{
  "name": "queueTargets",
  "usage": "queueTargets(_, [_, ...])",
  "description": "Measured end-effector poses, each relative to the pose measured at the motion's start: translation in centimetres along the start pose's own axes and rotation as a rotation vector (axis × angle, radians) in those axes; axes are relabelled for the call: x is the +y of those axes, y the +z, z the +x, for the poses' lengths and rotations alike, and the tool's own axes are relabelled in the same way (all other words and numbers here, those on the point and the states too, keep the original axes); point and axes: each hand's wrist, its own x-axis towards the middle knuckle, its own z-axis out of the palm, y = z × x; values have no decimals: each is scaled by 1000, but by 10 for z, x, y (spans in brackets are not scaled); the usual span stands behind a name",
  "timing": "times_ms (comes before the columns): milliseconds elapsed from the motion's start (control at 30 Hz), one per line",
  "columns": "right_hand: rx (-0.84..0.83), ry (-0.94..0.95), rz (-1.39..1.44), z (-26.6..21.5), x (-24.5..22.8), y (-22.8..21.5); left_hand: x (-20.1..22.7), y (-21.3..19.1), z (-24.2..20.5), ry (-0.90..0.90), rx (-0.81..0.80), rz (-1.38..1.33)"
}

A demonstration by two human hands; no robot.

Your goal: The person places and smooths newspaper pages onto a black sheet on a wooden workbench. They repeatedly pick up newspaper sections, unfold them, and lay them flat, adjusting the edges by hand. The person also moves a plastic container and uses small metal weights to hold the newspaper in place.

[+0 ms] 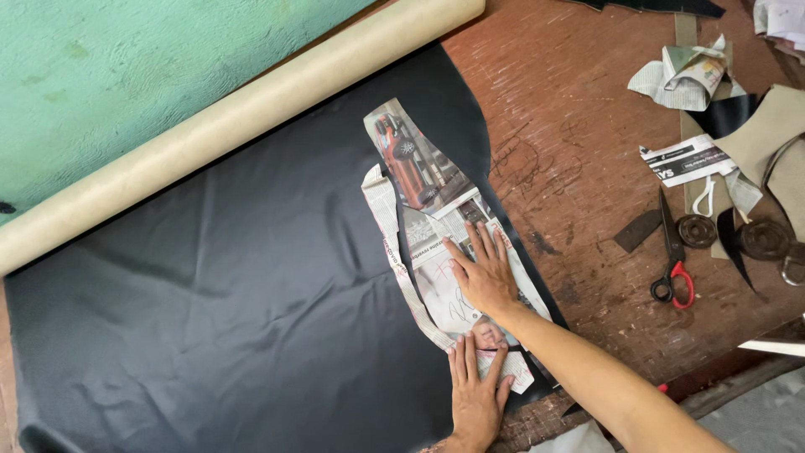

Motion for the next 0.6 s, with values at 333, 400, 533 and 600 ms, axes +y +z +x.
queueTargets(333, [-15,7,-4,1,-1,0,0,-3,1,11,-11,1])
queueTargets(400, [-15,10,-10,2,0,1,0,-2,3,8,-7,-4])
queueTargets(533, [-16,10,-14,1,0,3,1,-2,1,0,-5,-13])
queueTargets(600, [-9,13,-10,1,0,3,0,-2,1,-3,-7,-20])
